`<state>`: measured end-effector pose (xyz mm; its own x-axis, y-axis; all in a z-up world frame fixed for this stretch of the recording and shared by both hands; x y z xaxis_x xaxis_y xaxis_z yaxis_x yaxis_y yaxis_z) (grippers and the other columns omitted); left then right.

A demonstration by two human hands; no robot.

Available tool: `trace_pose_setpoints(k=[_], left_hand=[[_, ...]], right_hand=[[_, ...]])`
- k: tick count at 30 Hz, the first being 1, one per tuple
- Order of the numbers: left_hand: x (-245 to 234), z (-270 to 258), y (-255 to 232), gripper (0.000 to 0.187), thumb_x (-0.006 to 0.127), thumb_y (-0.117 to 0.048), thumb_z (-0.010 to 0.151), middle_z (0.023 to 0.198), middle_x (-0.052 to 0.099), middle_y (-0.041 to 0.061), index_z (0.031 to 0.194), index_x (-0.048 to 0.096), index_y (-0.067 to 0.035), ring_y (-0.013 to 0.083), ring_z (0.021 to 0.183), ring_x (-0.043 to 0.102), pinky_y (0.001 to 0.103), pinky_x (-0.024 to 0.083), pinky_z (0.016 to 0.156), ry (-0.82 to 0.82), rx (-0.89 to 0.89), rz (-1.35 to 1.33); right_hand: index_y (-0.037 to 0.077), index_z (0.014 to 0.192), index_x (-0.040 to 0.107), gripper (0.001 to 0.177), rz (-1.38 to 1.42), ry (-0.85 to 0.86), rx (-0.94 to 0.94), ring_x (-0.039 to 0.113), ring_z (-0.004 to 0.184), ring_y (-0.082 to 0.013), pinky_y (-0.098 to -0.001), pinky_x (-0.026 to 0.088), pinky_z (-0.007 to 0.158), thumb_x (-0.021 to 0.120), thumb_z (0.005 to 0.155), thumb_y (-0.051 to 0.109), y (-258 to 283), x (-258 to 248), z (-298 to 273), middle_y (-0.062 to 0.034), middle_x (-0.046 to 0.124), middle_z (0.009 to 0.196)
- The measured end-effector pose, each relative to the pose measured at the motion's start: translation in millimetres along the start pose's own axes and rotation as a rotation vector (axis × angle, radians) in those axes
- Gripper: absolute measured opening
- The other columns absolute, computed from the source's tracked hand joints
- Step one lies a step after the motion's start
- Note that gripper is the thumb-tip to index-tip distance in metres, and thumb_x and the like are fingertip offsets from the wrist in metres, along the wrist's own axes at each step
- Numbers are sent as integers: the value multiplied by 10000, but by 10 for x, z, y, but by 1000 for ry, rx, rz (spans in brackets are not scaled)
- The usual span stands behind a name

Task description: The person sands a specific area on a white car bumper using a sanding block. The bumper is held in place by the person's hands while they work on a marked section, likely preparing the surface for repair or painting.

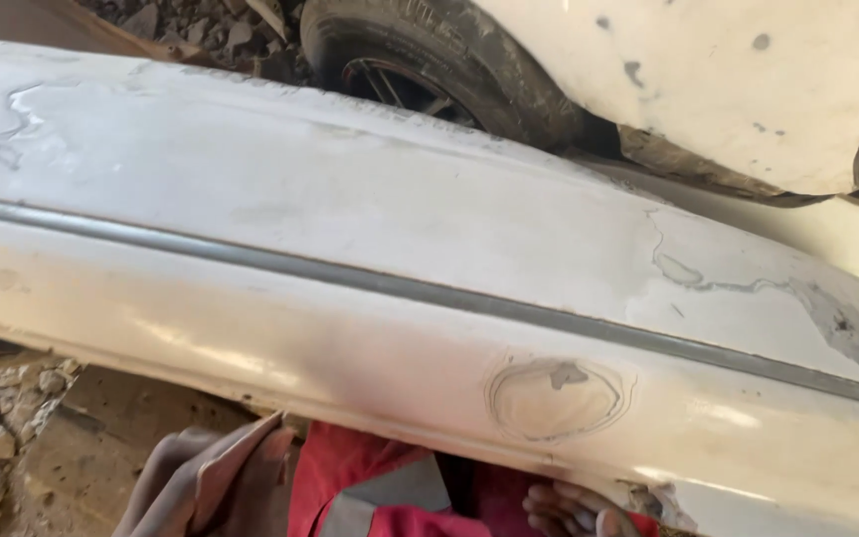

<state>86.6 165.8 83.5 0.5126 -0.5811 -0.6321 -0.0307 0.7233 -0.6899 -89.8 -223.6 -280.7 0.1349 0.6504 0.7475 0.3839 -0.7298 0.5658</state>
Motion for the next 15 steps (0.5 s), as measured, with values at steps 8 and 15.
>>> trace_pose_setpoints(k=[8,15], left_hand=[[95,-16,94,90,827,-105,927,806,732,75,989,849,-43,122,635,551,252,434,631,-5,-68,24],[-51,9,-73,127,861,-156,905,792,762,47,996,859,-68,106,644,596,219,467,607,19,-57,1]], right_hand=[[62,1309,839,430,-662,-131,349,870,1178,-327,-383,616,1073,815,987,346,37,-266,56,-236,898,1236],[-48,1644,567,759,-1690,-589,-872,588,1573,-432,-504,498,1286,720,985,295,1839,2373,165,-273,632,1671]])
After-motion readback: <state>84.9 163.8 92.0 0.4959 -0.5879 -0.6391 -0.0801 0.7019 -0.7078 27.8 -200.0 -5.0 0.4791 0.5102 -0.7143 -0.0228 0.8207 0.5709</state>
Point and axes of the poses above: each hand's wrist, its own z-axis towards the middle knuckle, its own x-axis out of the palm, y = z × x, the point moved 10 cm from there along z, towards the middle knuckle
